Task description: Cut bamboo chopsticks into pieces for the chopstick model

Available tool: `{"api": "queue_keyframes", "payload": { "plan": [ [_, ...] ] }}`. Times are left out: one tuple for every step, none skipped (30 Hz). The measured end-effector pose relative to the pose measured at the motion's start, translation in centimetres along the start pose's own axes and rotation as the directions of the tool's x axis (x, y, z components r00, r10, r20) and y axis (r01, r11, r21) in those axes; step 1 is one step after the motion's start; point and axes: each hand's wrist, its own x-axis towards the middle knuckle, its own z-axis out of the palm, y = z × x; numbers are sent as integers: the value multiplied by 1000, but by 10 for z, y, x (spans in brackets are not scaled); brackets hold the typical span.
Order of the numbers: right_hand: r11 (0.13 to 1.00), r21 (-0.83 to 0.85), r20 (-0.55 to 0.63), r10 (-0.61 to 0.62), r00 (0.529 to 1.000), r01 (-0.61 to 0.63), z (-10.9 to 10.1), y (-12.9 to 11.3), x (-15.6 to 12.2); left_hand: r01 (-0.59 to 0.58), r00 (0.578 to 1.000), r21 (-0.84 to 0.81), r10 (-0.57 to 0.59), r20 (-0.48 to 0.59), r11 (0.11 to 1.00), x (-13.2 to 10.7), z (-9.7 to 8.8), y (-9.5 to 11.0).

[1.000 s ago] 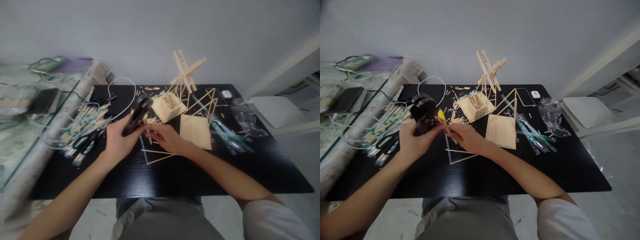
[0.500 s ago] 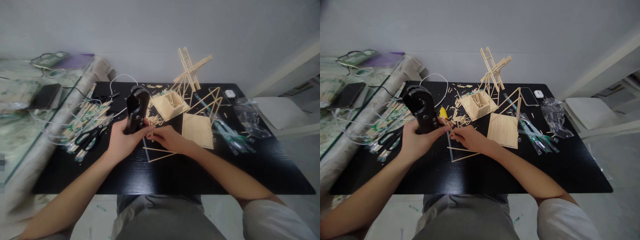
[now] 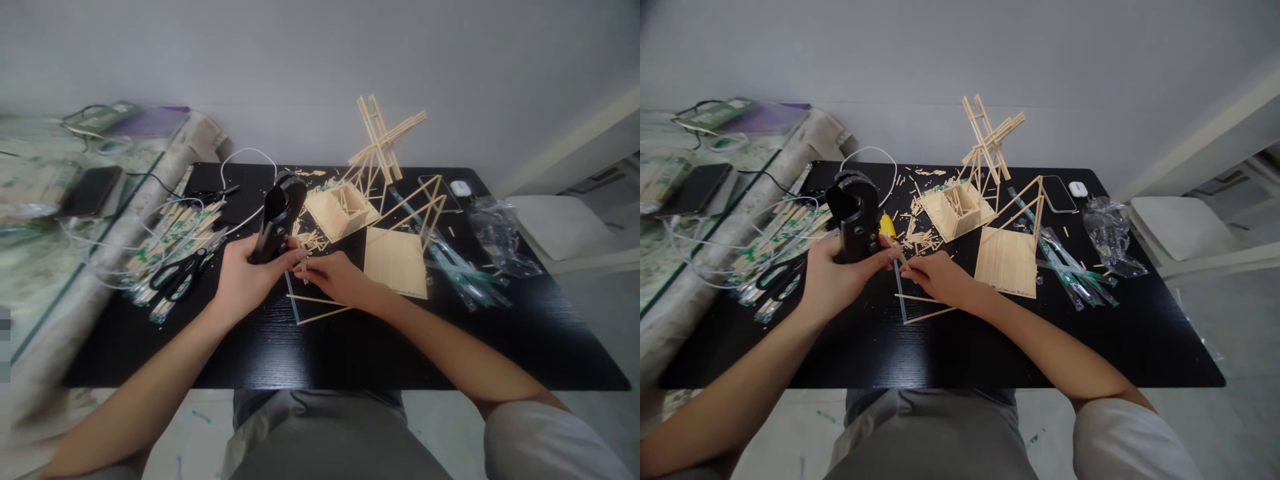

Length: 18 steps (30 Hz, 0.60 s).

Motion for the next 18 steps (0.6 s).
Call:
{"api": "queue_keyframes", "payload": {
  "plan": [
    [1000, -1, -2, 1, 1000, -1, 0, 0, 0, -7, 1000, 6, 7, -6, 1000, 0, 1, 0],
    [1000, 0, -4, 1, 1000, -1, 0, 0, 0, -16, 1000, 12, 16, -10, 1000, -1, 1, 1],
    [1000, 4, -5, -1, 1000, 1, 0, -1, 0, -25, 1000, 16, 25, -10, 1000, -1, 2, 1],
    [1000, 9, -6, -1, 1000, 1, 0, -1, 0, -31, 1000, 16, 31, -6, 999, -1, 2, 2],
    [1000, 15, -6, -1, 1000, 1, 0, -1, 0, -33, 999, 16, 33, 1, 999, -1, 2, 2],
    [1000, 22, -6, 0, 1000, 0, 0, -1, 0, -34, 999, 17, 34, 9, 999, -1, 2, 2],
    [1000, 29, -6, 0, 1000, 0, 0, -1, 0, -35, 999, 21, 35, 14, 999, -1, 2, 2],
    [999, 39, -6, -1, 1000, 2, 0, -1, 0, -38, 999, 25, 37, 15, 999, 0, 1, 2],
    [999, 48, -7, -5, 1000, 5, 0, -1, 0, -41, 999, 31, 41, 15, 999, 1, 1, 2],
    [998, 56, -7, -9, 1000, 9, 0, -1, 0, -42, 999, 37, 41, 13, 998, 1, 1, 3],
    [998, 62, -9, -11, 1000, 12, -1, -1, 0, -40, 999, 38, 39, 11, 998, 2, 1, 4],
    [998, 62, -13, -11, 1000, 11, -1, 0, 0, -32, 999, 33, 31, 11, 999, 2, 2, 5],
    [998, 59, -15, -9, 1000, 10, -1, 0, 0, -18, 1000, 23, 17, 13, 1000, 2, 3, 6],
    [999, 54, -18, -7, 1000, 7, -1, 0, 0, -1, 1000, 12, 1, 13, 1000, 2, 4, 8],
    [999, 51, -19, -6, 1000, 7, -1, 0, 0, 14, 1000, 1, -14, 12, 1000, 2, 6, 9],
    [999, 52, -20, -8, 1000, 9, -1, 0, 0, 23, 1000, -9, -23, 8, 1000, 3, 7, 11],
    [998, 55, -21, -12, 1000, 13, -1, 0, 0, 27, 1000, -13, -26, 8, 1000, 3, 8, 12],
    [998, 59, -21, -16, 1000, 17, -1, 0, 0, 24, 1000, -10, -24, 11, 1000, 3, 8, 12]
  ]
}}
